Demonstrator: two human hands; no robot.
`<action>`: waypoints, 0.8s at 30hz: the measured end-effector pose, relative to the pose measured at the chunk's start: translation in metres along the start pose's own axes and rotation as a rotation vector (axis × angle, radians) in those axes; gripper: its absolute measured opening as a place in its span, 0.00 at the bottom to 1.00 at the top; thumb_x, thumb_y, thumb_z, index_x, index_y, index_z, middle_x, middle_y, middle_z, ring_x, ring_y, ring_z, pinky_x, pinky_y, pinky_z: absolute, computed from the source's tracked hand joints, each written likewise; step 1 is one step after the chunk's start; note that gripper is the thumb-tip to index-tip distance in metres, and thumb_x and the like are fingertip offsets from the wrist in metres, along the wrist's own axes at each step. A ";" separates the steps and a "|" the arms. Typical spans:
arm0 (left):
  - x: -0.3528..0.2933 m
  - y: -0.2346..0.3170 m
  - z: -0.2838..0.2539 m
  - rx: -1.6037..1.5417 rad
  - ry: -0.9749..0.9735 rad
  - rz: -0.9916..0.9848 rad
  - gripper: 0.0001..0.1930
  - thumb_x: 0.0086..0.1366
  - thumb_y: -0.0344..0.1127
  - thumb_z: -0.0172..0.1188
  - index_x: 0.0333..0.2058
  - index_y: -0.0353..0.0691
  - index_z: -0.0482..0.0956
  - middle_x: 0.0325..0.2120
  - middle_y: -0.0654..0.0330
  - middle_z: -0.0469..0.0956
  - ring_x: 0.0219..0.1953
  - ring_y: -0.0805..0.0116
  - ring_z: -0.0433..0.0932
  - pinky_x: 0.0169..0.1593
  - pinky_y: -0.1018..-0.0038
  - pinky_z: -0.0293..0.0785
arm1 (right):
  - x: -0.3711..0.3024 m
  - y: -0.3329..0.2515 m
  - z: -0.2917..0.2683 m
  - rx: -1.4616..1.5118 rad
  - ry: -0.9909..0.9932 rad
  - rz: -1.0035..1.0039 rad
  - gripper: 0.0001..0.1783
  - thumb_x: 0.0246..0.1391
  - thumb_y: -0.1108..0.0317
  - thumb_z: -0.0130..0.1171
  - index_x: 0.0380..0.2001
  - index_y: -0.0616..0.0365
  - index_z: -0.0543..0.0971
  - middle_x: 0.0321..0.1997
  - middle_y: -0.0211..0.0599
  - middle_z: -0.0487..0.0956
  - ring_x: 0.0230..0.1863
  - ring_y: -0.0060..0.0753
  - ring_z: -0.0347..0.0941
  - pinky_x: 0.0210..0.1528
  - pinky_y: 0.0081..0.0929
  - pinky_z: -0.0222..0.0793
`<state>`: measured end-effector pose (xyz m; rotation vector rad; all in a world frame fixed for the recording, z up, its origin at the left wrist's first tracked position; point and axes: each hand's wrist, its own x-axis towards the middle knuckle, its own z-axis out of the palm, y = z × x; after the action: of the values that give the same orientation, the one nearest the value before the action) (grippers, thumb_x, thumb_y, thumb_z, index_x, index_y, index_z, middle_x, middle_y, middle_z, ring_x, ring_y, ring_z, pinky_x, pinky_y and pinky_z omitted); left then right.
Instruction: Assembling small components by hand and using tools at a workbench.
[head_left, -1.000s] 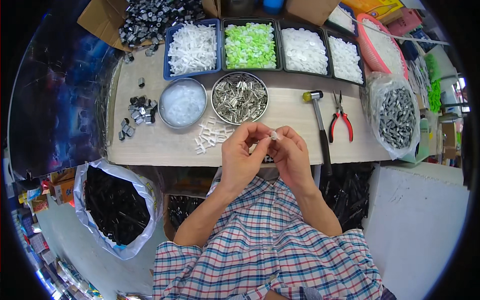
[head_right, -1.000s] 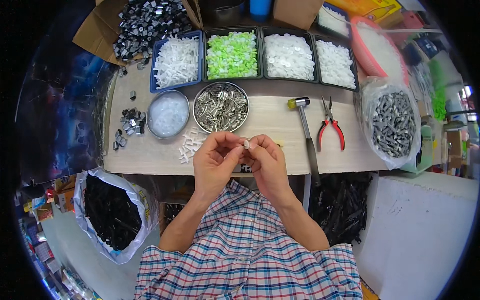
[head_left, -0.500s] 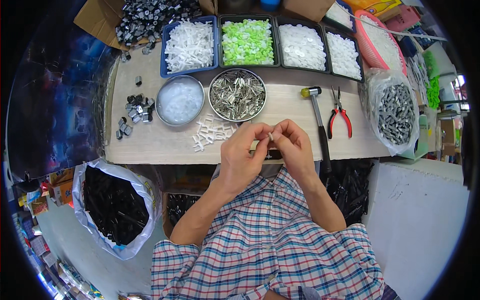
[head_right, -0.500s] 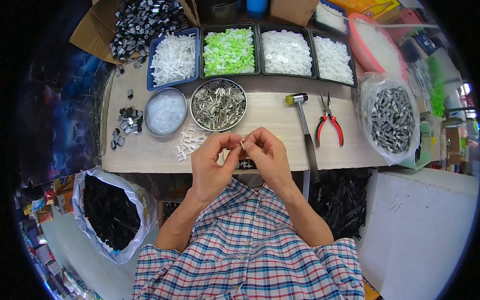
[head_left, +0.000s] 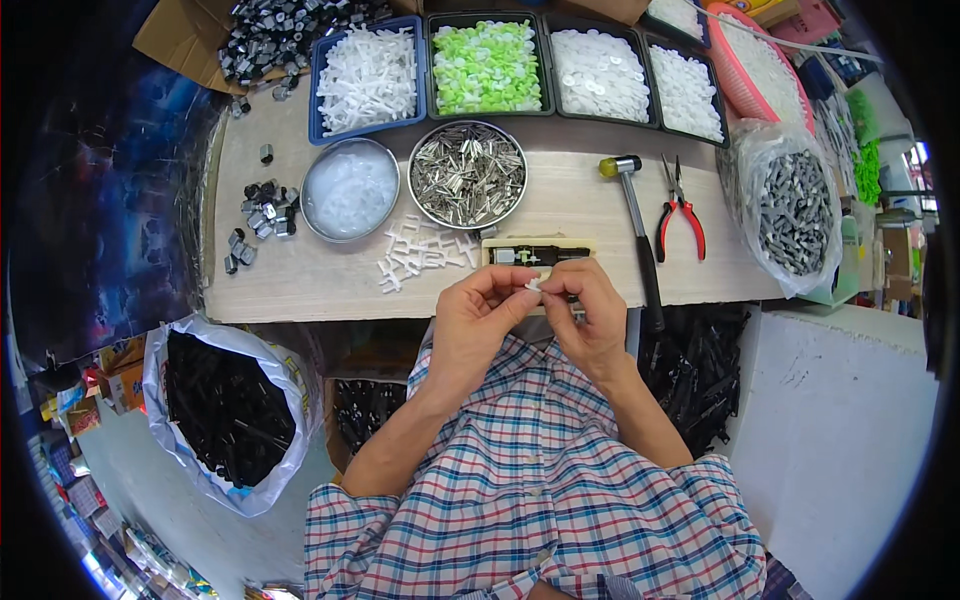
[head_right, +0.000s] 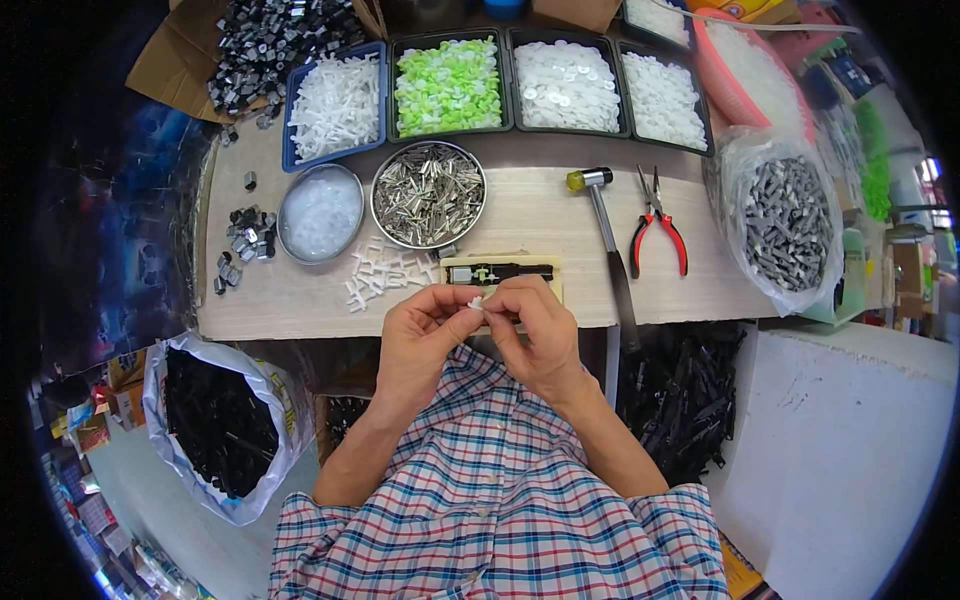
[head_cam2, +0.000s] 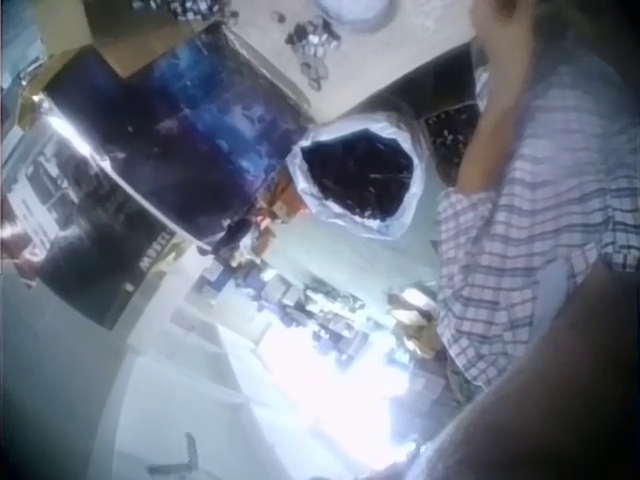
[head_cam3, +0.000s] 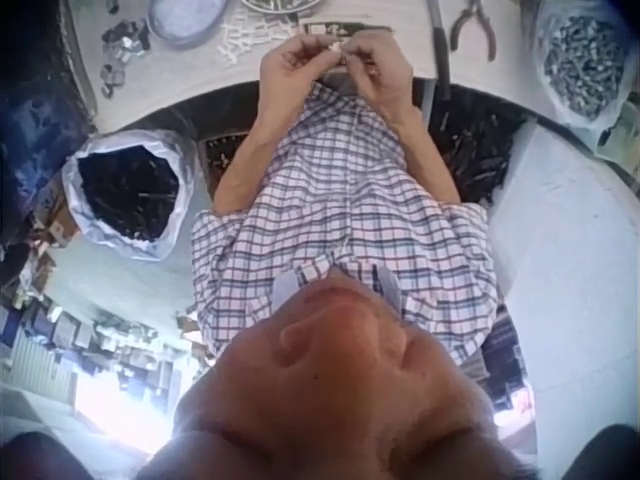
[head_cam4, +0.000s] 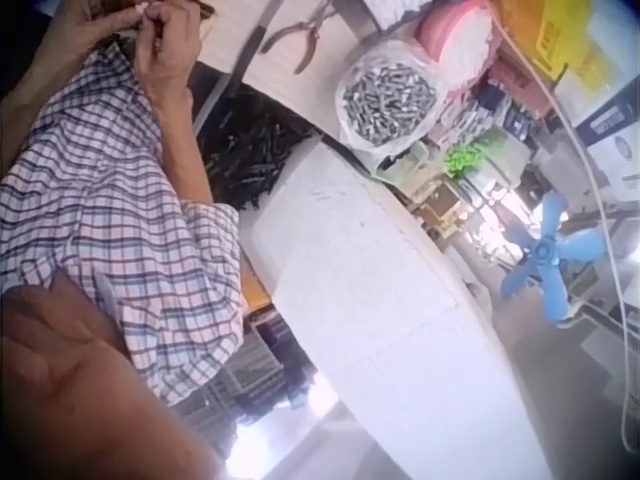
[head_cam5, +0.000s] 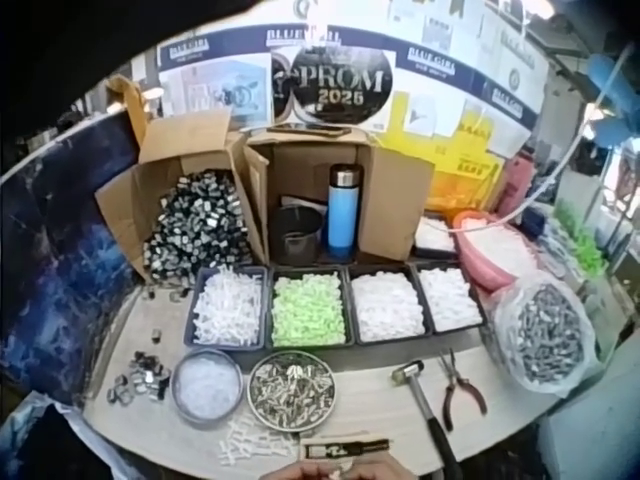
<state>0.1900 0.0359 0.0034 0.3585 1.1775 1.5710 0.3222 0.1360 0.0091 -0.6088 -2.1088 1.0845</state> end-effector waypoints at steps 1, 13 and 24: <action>-0.002 -0.001 0.000 0.000 0.000 -0.004 0.12 0.67 0.23 0.63 0.48 0.30 0.80 0.39 0.62 0.82 0.39 0.78 0.79 0.46 0.81 0.76 | -0.002 0.001 0.000 -0.009 -0.005 -0.030 0.10 0.51 0.83 0.63 0.37 0.62 0.76 0.36 0.42 0.77 0.34 0.40 0.78 0.33 0.30 0.76; -0.001 -0.007 -0.020 1.254 0.012 0.873 0.13 0.58 0.32 0.69 0.42 0.37 0.82 0.44 0.54 0.80 0.52 0.46 0.76 0.54 0.59 0.75 | 0.022 0.042 -0.023 -0.459 -0.159 -0.192 0.08 0.51 0.79 0.63 0.34 0.60 0.76 0.32 0.39 0.76 0.29 0.44 0.73 0.32 0.36 0.69; 0.021 -0.020 -0.016 1.529 -0.248 0.927 0.17 0.58 0.42 0.68 0.43 0.41 0.82 0.52 0.58 0.79 0.66 0.49 0.66 0.68 0.44 0.58 | 0.039 0.047 -0.026 -0.455 -0.420 -0.162 0.05 0.54 0.74 0.62 0.34 0.58 0.76 0.32 0.39 0.75 0.30 0.46 0.72 0.34 0.39 0.68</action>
<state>0.1820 0.0449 -0.0278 2.2461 1.9440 0.8748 0.3198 0.2009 -0.0051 -0.4273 -2.7530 0.6817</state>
